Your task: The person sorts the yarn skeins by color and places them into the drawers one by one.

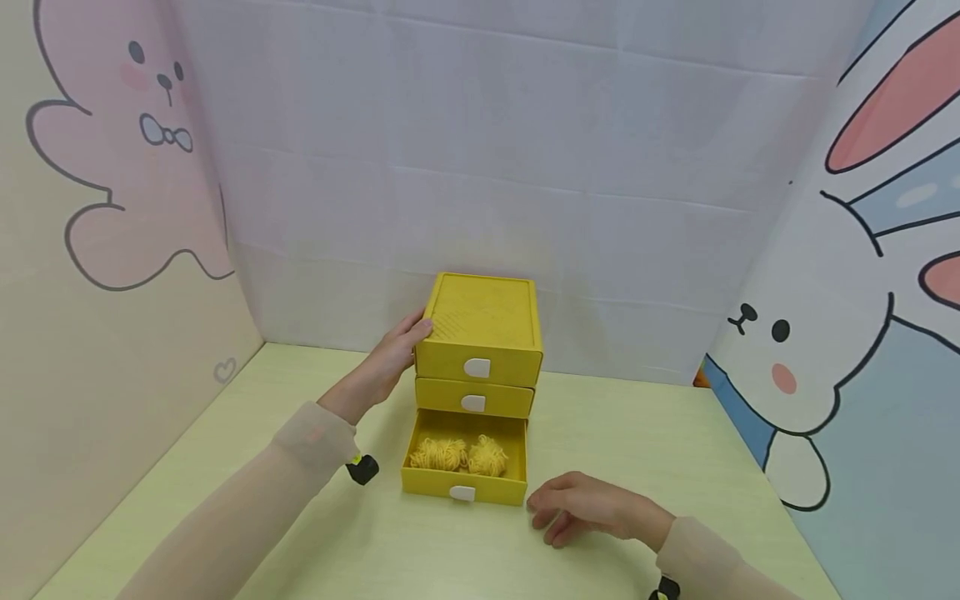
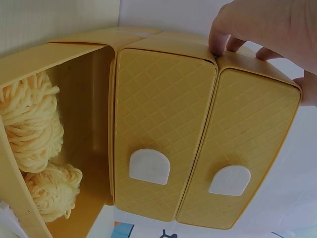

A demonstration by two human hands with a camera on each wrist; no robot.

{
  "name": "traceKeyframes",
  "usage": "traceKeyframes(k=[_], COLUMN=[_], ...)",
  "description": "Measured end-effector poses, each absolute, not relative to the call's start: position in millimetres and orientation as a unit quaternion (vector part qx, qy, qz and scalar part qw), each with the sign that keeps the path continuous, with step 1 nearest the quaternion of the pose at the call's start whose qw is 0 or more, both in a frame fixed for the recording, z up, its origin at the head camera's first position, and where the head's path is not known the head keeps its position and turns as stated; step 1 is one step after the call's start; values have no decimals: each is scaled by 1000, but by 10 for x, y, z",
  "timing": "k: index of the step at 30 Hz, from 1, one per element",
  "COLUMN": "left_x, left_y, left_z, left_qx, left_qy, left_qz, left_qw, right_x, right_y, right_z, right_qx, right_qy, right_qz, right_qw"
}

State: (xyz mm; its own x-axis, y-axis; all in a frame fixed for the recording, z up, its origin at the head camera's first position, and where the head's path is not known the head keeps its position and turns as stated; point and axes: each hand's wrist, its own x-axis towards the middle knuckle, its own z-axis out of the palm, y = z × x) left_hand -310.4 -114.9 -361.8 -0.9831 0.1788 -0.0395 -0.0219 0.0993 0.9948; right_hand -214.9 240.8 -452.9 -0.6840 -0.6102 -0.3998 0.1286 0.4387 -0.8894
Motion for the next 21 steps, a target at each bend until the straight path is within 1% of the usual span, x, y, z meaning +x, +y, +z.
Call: traceKeyframes(k=[4, 8, 14, 21], left_x=[-3097, -3090, -3078, -3069], left_y=[-1142, -1138, -1139, -1140], left_z=[-3615, -3613, -3608, -3601], left_qx=[55, 55, 50, 51], left_qy=[737, 739, 741, 740], left_qz=[670, 667, 665, 667], left_qw=[74, 74, 74, 70], right_x=[-2122, -2074, -1998, -1943], right_y=[2346, 2250, 2040, 1820], right_z=[-4564, -4626, -4747, -4808], right_qx=[-159, -159, -115, -94], right_qy=[707, 657, 609, 554], right_qz=[-548, -584, -643, -695], right_qw=[417, 450, 450, 448])
